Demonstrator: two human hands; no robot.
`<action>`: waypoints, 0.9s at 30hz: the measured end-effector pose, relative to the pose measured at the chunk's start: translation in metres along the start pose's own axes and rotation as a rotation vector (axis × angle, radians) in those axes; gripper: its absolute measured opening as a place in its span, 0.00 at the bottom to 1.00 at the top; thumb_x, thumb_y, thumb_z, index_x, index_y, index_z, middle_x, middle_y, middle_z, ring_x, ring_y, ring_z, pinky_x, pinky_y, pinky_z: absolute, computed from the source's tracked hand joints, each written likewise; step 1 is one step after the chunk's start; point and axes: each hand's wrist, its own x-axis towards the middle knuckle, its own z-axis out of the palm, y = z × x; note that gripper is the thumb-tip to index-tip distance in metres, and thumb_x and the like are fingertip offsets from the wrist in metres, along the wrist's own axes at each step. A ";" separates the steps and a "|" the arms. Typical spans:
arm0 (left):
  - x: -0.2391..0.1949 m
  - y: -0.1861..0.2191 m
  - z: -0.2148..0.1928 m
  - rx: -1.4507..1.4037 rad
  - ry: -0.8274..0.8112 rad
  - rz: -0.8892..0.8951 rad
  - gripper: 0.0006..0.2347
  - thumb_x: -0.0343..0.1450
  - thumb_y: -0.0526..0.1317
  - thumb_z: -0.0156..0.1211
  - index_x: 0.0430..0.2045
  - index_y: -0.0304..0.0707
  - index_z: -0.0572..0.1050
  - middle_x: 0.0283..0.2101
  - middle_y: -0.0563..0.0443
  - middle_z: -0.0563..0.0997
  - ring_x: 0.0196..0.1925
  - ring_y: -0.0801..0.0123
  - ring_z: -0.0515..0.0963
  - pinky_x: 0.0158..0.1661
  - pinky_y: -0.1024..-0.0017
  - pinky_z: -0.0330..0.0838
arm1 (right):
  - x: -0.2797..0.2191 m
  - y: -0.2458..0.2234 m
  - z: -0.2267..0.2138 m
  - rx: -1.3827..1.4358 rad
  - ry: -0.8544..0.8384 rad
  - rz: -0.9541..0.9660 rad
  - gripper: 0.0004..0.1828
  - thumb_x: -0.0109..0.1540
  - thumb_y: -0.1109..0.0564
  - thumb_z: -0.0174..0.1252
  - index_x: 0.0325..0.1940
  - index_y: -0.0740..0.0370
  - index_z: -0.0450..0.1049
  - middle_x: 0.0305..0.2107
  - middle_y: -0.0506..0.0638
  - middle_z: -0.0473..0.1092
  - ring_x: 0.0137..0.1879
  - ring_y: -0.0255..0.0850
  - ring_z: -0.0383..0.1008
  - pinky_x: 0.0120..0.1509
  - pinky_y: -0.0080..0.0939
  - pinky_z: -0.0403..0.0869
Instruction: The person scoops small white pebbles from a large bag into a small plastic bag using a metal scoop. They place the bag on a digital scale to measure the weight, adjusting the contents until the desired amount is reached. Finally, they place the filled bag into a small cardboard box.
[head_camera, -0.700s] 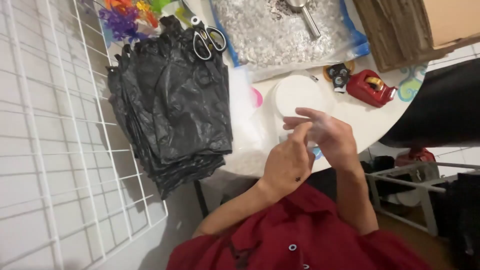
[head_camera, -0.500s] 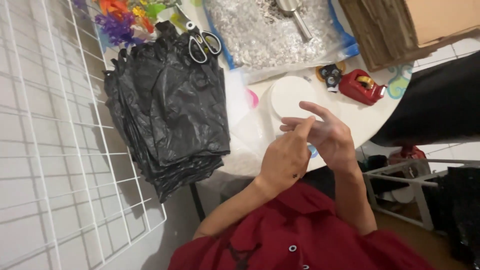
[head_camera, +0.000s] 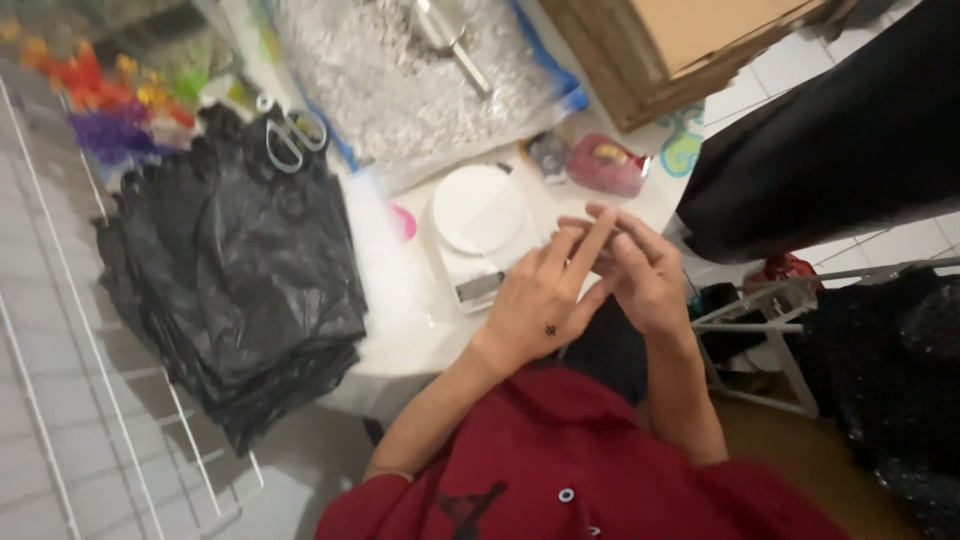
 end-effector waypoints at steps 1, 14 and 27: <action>0.005 -0.003 0.003 0.002 -0.003 0.022 0.27 0.76 0.48 0.55 0.70 0.33 0.63 0.47 0.42 0.75 0.37 0.52 0.81 0.37 0.59 0.79 | 0.002 0.005 -0.012 0.005 0.009 -0.020 0.31 0.69 0.49 0.48 0.68 0.77 0.64 0.51 0.72 0.73 0.57 0.60 0.77 0.61 0.69 0.74; 0.011 -0.018 -0.014 -0.945 -0.139 -0.861 0.14 0.66 0.43 0.74 0.42 0.39 0.83 0.38 0.45 0.87 0.42 0.65 0.87 0.45 0.70 0.82 | -0.009 0.005 -0.036 -0.190 -0.020 -0.033 0.11 0.62 0.59 0.65 0.31 0.71 0.82 0.27 0.64 0.80 0.40 0.43 0.81 0.49 0.46 0.79; 0.037 -0.043 -0.047 -0.825 0.148 -0.792 0.12 0.58 0.29 0.80 0.31 0.40 0.83 0.26 0.50 0.86 0.32 0.78 0.84 0.44 0.75 0.81 | 0.027 0.002 -0.022 -0.166 -0.115 -0.118 0.55 0.43 0.30 0.69 0.61 0.72 0.70 0.51 0.65 0.74 0.54 0.47 0.77 0.67 0.47 0.72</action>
